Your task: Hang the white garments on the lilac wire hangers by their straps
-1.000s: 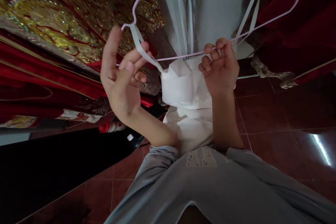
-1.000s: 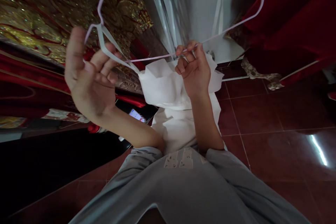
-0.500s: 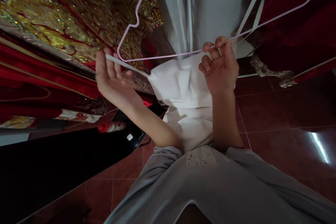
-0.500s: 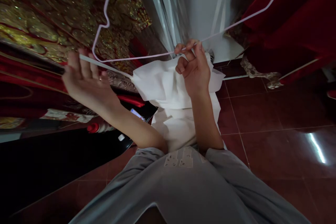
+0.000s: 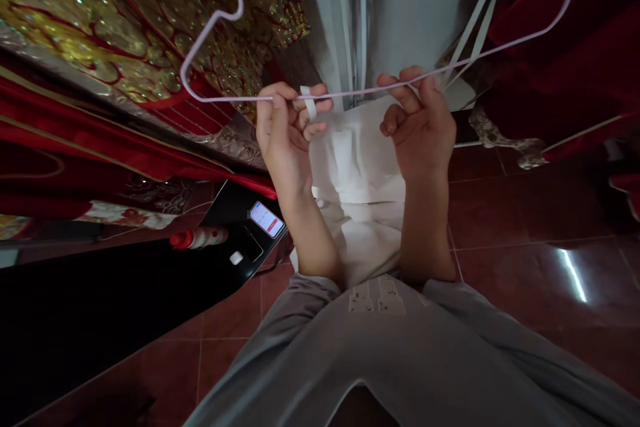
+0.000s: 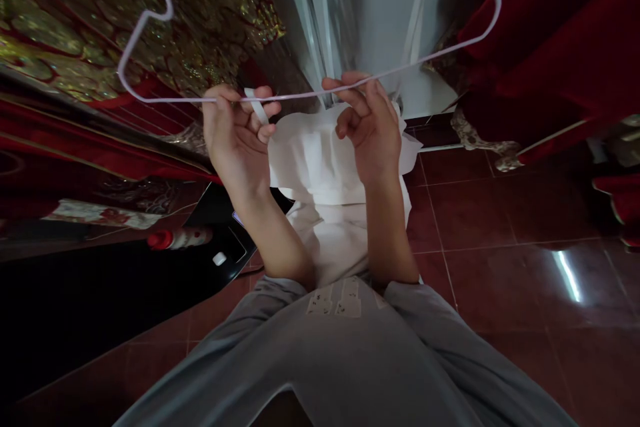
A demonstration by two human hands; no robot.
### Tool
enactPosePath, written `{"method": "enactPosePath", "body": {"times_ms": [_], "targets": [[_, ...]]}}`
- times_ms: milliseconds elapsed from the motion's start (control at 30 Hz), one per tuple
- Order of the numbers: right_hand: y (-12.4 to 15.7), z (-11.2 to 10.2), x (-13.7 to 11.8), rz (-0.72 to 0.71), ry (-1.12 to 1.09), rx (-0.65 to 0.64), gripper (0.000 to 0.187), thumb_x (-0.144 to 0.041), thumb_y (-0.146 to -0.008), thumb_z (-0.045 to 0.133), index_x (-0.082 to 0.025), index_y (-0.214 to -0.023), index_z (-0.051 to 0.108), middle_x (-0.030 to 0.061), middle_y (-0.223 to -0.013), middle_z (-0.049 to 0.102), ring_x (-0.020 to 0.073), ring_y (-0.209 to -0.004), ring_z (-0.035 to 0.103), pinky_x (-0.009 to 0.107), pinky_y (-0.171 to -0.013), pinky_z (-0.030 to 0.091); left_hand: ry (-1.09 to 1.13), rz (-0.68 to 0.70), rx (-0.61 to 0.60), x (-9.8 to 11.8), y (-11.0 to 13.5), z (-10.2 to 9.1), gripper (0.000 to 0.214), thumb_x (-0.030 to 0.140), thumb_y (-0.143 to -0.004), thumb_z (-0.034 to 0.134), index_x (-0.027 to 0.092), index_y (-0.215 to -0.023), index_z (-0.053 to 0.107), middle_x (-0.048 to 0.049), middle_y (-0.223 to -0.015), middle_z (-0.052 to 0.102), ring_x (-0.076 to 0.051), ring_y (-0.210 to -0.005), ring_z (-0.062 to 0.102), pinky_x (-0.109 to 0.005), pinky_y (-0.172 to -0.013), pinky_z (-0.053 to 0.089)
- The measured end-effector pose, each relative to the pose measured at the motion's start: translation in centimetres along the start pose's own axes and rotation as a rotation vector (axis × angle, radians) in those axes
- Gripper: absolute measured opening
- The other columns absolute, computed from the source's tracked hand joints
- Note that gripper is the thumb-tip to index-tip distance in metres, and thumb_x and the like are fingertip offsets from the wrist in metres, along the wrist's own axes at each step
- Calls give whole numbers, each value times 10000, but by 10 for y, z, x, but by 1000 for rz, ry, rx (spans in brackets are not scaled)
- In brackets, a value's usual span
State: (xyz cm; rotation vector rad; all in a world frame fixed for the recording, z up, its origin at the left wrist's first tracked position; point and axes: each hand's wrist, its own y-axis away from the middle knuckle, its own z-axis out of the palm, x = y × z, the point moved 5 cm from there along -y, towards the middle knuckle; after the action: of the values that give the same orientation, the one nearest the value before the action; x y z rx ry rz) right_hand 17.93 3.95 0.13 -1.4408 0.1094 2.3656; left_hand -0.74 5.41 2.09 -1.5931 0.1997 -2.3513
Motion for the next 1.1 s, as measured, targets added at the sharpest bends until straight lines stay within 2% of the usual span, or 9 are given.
{"method": "enactPosePath", "body": {"times_ms": [133, 233, 300, 367, 500, 633, 800, 1000, 1100], "targets": [[-2, -28, -7, -217, 74, 299, 250, -414, -927, 532, -208, -861, 658, 28, -895, 690, 79, -614, 488, 216, -523, 369, 34, 56, 36, -2, -6, -4, 301, 221, -1145, 295, 249, -925, 498, -29, -883, 769, -159, -693, 709, -243, -595, 590], [-7, -52, -12, -392, 99, 495, 124, -238, -893, 501, -198, -973, 587, 2, -999, 585, 27, -633, 414, 170, -546, 351, 28, 44, -12, -8, -9, -6, 264, 230, -1134, 326, 258, -933, 495, -31, -905, 756, -176, -703, 707, -262, -617, 593], [-13, -63, -11, -418, 135, 524, 259, -147, -838, 487, -217, -1080, 548, 6, -1112, 556, 23, -695, 449, 159, -570, 362, 23, 41, -43, -11, -10, -8, 217, 247, -1117, 372, 271, -940, 495, -36, -927, 747, -191, -716, 708, -280, -634, 594], [-21, -67, -6, -365, 190, 454, 292, -138, -835, 498, -225, -1107, 561, 21, -1134, 590, 50, -749, 496, 179, -603, 396, 30, 56, -46, -13, -10, -8, 180, 288, -1107, 402, 278, -952, 493, -43, -942, 741, -204, -715, 702, -296, -630, 588], [-26, -63, 0, -338, 277, 341, 28, -174, -876, 563, -199, -883, 572, 9, -880, 584, 73, -668, 434, 224, -628, 409, 29, 52, -11, -12, -10, -6, 179, 283, -1094, 384, 278, -941, 477, -38, -914, 735, -202, -644, 650, -306, -602, 574], [-21, -56, -5, -382, 306, 295, 114, -172, -872, 630, -218, -816, 542, -26, -755, 533, 67, -600, 352, 226, -606, 389, 13, 39, 29, -9, -8, -3, 203, 263, -1086, 360, 283, -907, 453, -18, -854, 731, -203, -574, 574, -304, -553, 542], [-15, -39, -31, -444, 292, 193, 67, -149, -856, 625, -199, -859, 670, -27, -694, 548, 50, -529, 321, 235, -545, 330, -1, 25, 61, -8, -7, -4, 179, 274, -1080, 375, 284, -925, 464, -25, -869, 728, -222, -589, 558, -311, -521, 452], [-38, 0, -74, -582, 235, -18, 247, -47, -855, 577, -163, -982, 754, -21, -822, 700, 16, -474, 370, 250, -493, 258, -34, -16, 87, -10, -8, -7, 205, 421, -1085, 487, 287, -929, 485, -28, -921, 738, -220, -610, 587, -312, -532, 450], [-67, -5, -79, -523, 205, -25, 349, -21, -882, 550, -215, -1110, 730, -44, -1054, 728, 5, -541, 442, 232, -478, 275, -28, 19, 70, -8, -7, -7, 176, 360, -1081, 451, 280, -928, 485, -31, -897, 746, -214, -593, 569, -309, -517, 454]]}}
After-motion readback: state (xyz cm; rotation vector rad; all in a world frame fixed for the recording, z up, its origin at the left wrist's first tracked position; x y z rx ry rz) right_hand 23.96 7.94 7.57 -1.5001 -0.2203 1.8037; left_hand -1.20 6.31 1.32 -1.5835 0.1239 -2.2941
